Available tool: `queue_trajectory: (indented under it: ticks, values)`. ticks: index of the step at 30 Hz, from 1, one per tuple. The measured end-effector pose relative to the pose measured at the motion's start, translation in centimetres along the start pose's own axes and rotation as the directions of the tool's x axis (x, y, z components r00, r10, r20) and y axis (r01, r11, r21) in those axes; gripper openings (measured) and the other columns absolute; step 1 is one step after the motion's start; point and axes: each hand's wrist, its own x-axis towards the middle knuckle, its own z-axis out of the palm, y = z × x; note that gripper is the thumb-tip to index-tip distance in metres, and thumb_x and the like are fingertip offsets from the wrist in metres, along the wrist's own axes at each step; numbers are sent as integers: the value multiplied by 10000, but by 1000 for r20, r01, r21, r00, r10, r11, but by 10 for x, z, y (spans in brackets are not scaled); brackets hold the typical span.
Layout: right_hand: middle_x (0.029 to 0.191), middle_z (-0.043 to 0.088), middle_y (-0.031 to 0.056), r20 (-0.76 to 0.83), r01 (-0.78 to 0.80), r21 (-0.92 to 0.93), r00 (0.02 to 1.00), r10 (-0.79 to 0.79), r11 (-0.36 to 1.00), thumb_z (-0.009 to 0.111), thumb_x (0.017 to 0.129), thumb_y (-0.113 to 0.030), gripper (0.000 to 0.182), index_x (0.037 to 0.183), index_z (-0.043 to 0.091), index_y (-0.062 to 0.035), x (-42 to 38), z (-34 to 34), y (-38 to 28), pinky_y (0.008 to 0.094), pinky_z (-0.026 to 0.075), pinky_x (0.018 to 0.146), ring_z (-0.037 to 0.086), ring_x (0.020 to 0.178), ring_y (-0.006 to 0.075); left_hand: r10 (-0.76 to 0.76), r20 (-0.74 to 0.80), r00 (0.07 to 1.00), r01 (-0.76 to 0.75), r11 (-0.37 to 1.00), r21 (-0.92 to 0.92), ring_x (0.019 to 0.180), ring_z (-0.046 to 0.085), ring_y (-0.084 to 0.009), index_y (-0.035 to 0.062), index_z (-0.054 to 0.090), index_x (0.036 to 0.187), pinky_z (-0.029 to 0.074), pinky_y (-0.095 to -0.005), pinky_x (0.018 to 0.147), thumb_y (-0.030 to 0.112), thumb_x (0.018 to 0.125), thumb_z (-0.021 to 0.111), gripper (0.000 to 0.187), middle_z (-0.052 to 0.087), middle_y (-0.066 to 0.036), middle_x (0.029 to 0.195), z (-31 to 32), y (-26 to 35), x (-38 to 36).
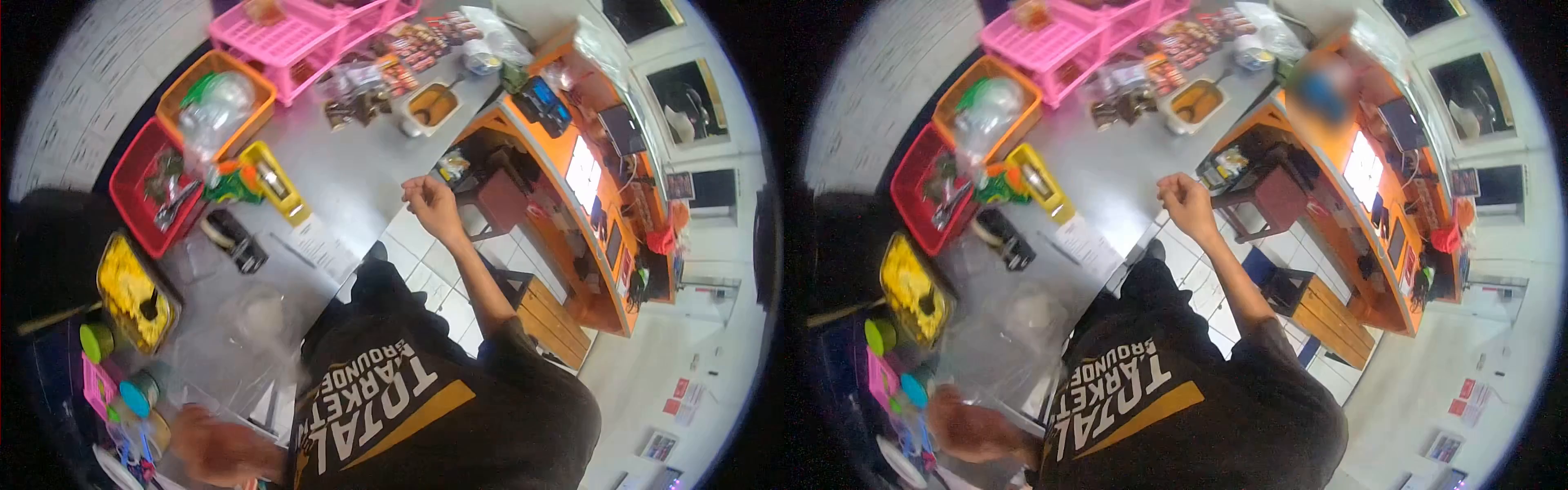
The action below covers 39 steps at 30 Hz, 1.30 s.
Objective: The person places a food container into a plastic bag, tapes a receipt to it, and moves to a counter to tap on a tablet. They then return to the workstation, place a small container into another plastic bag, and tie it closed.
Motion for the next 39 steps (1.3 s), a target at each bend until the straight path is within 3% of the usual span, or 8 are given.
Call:
queue_trajectory:
  ticks: [2, 6, 21, 25, 29, 32, 35, 39]
  values:
    - [768, 696, 74, -90, -53, -150, 995, 40, 987, 617, 882, -104, 114, 932, 666, -15, 15, -36, 14, 291, 513, 620, 671, 669, 155, 107, 434, 895, -9, 975, -223, 770, 609, -307, 32, 619, 923, 498, -423, 707, 121, 774, 654, 177, 618, -120, 840, 61, 31, 9]
    - [844, 700, 146, -333, -133, -590, 939, -90, 797, 660, 836, -193, 139, 909, 684, -77, 64, -131, 8, 401, 529, 666, 680, 731, 320, -111, 745, 658, 147, 989, 18, 743, 609, -324, 23, 633, 948, 489, -403, 665, 26, 796, 619, 152, 619, -138, 830, 188, 24, -36]
    - [861, 704, 187, -788, -459, -511, 588, -183, 726, 625, 868, -252, 222, 936, 710, -59, 351, -596, 231, 452, 527, 731, 683, 827, 374, -377, 868, 323, 299, 911, 285, 774, 664, -345, -18, 658, 968, 526, -393, 719, 30, 844, 606, 143, 673, -187, 882, 534, 99, -71]
    - [861, 704, 184, -801, -226, -501, 486, -348, 835, 632, 859, -256, 244, 944, 692, -35, 398, -643, 239, 450, 523, 727, 682, 820, 372, -284, 937, 202, 203, 948, 244, 762, 667, -327, 6, 657, 989, 527, -399, 703, 41, 838, 610, 163, 671, -178, 883, 595, 109, -77]
    - [897, 682, 182, -696, -143, -664, 478, -536, 734, 627, 856, -229, 212, 916, 690, -35, 443, -655, 228, 426, 522, 714, 671, 818, 334, -296, 953, 68, 183, 942, 280, 765, 672, -321, 7, 645, 1023, 522, -404, 714, 71, 848, 611, 189, 672, -180, 891, 640, 120, -75]
    - [906, 659, 169, -743, -475, -640, 583, -329, 604, 646, 837, -231, 199, 898, 685, -46, 452, -664, 251, 418, 521, 721, 659, 833, 326, -333, 942, 47, 164, 933, 321, 765, 674, -320, 4, 636, 1031, 520, -410, 715, 83, 858, 606, 193, 673, -181, 897, 663, 125, -70]
    - [893, 649, 159, -675, -603, -729, 555, -486, 323, 678, 802, -233, 208, 907, 666, -53, 448, -655, 242, 435, 528, 718, 655, 835, 333, -367, 930, 6, 186, 914, 360, 765, 676, -322, 1, 633, 1035, 520, -414, 715, 87, 867, 600, 191, 673, -184, 903, 677, 129, -69]
    - [926, 643, 168, -488, -296, -820, 810, -327, 490, 719, 780, -272, 215, 894, 668, -97, 462, -620, 250, 429, 538, 701, 661, 862, 333, -344, 939, -1, 164, 926, 340, 763, 675, -325, 2, 633, 1038, 521, -415, 711, 95, 876, 599, 190, 673, -187, 904, 691, 134, -65]
